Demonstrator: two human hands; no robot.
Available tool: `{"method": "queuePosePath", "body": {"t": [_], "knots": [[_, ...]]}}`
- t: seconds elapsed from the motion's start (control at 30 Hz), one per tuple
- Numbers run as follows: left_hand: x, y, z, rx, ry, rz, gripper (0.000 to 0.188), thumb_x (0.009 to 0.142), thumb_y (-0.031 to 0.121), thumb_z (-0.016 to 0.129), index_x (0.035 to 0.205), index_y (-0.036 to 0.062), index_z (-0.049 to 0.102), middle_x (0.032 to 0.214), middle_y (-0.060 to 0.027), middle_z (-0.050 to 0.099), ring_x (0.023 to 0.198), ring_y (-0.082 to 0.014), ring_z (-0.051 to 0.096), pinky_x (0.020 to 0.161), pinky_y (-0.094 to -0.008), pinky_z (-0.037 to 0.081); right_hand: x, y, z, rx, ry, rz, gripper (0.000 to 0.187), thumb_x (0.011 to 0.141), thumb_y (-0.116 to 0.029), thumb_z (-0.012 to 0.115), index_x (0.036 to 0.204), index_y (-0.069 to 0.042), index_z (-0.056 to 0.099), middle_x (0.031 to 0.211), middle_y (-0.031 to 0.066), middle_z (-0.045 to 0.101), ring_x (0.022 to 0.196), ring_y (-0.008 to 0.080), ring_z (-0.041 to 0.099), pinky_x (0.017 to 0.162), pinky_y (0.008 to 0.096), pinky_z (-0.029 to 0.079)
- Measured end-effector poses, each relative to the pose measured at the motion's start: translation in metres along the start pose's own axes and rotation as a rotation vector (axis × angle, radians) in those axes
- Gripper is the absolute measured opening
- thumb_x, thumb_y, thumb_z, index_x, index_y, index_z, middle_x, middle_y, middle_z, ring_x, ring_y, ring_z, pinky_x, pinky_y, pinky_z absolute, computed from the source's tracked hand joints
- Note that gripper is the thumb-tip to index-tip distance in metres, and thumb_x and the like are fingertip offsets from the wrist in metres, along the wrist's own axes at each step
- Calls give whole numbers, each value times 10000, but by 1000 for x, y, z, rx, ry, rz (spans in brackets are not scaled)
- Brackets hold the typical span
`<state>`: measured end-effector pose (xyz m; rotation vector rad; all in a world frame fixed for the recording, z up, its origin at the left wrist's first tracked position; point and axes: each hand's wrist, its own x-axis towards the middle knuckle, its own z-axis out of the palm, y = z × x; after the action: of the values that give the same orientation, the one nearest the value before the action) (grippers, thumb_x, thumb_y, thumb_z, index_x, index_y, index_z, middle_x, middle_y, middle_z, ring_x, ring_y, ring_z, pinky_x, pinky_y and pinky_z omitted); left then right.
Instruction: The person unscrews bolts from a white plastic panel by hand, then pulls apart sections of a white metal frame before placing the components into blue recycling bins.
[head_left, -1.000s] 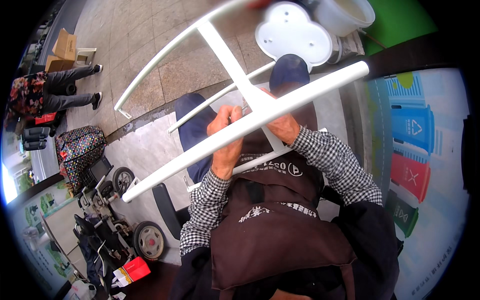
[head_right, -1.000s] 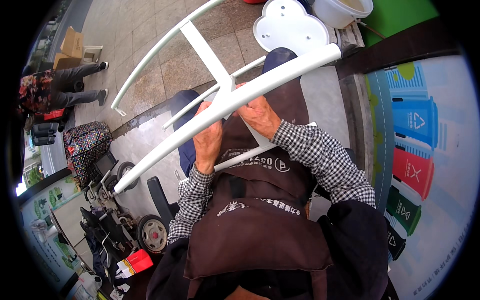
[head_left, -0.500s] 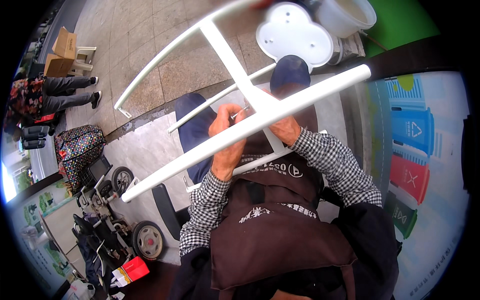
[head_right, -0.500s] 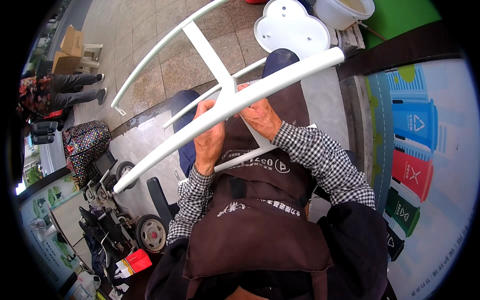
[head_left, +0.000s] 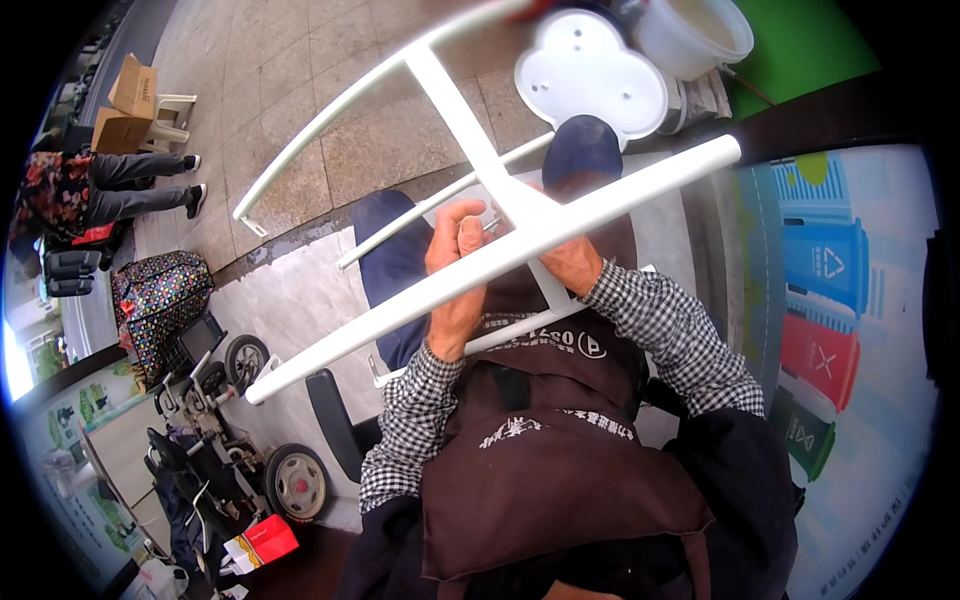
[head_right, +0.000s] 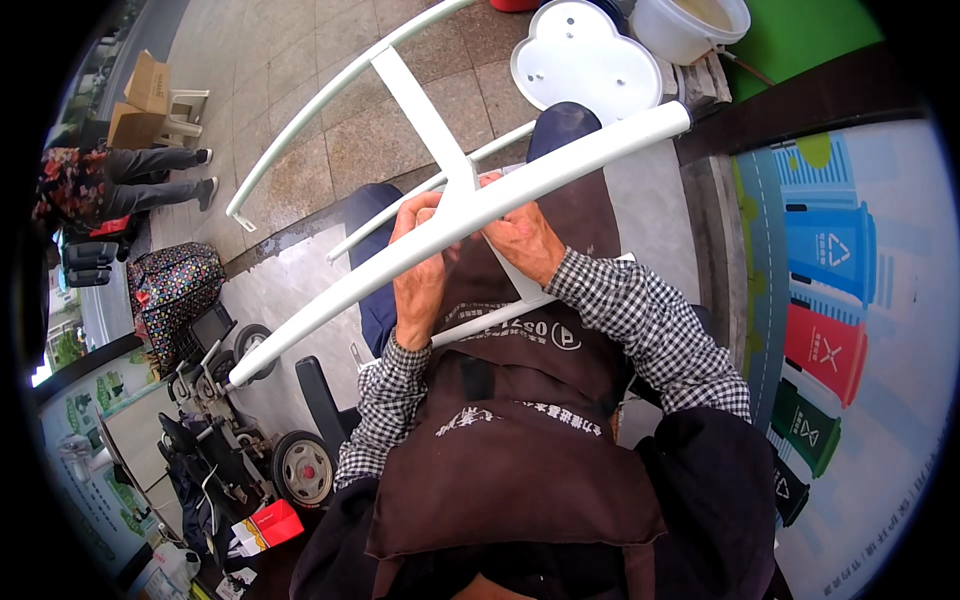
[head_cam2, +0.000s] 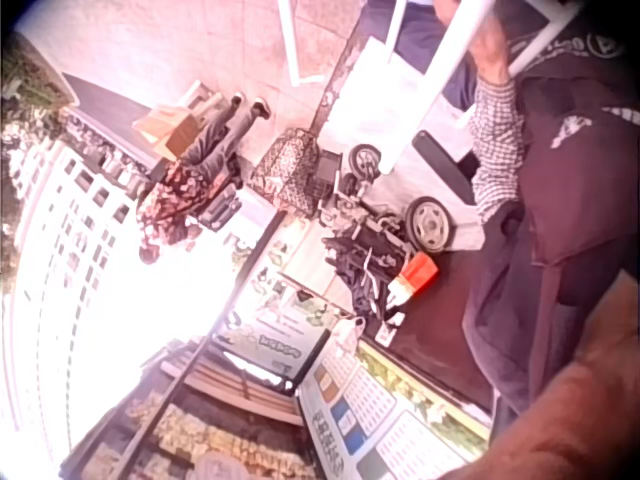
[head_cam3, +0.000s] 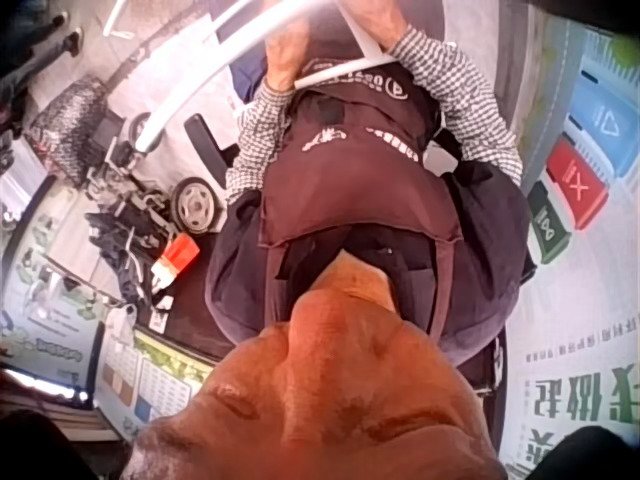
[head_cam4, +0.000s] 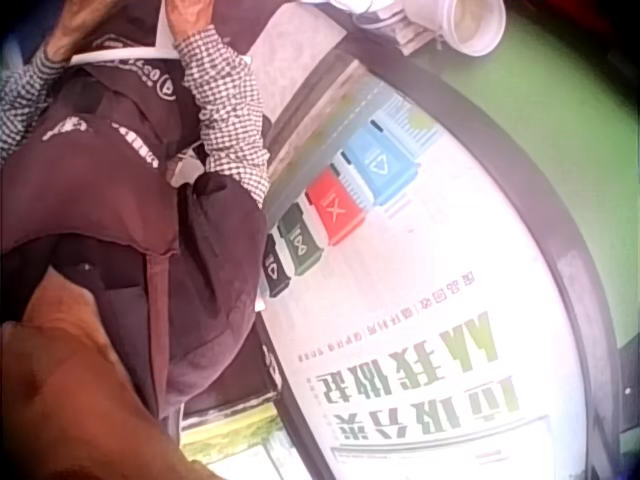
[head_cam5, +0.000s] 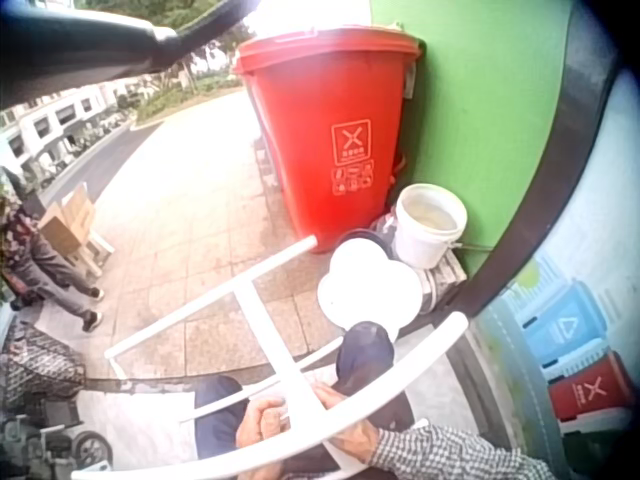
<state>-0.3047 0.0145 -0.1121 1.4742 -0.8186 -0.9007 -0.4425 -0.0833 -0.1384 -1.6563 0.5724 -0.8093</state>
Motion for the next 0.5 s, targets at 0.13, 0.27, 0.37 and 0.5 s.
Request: {"method": "queuePosePath", "body": {"t": [0.13, 0.27, 0.37, 0.5], "knots": [[2, -7, 0, 37, -12, 75, 205, 1066, 156, 567, 1221, 23, 589, 793, 52, 481, 727, -36, 437, 630, -225, 379, 0, -2, 1, 121, -12, 83, 136, 992, -140, 593, 1024, -9, 615, 901, 64, 575, 858, 189, 594, 792, 346, 495], [6, -12, 5, 100, 22, 202, 201, 1061, 127, 556, 1227, 17, 588, 782, 54, 471, 713, -30, 422, 616, -221, 361, 0, -2, 3, 146, 21, 62, 157, 977, -103, 623, 1096, -1, 621, 966, 68, 577, 862, 174, 598, 803, 336, 502], [3, 2, 4, -7, -3, 42, 231, 1021, 82, 600, 1241, 11, 586, 807, 43, 481, 732, -42, 440, 629, -225, 379, -1, 3, 4, 207, 1, 140, 214, 964, -80, 636, 1161, 3, 615, 1016, 80, 583, 898, 188, 605, 823, 343, 507], [6, -8, 1, 103, 5, 151, 249, 1020, 98, 612, 1253, 15, 588, 818, 46, 478, 738, -49, 455, 639, -225, 390, -2, 14, 4, 85, -17, 72, 268, 949, -70, 648, 1201, 9, 603, 1088, 117, 593, 985, 254, 615, 867, 371, 507]]}}
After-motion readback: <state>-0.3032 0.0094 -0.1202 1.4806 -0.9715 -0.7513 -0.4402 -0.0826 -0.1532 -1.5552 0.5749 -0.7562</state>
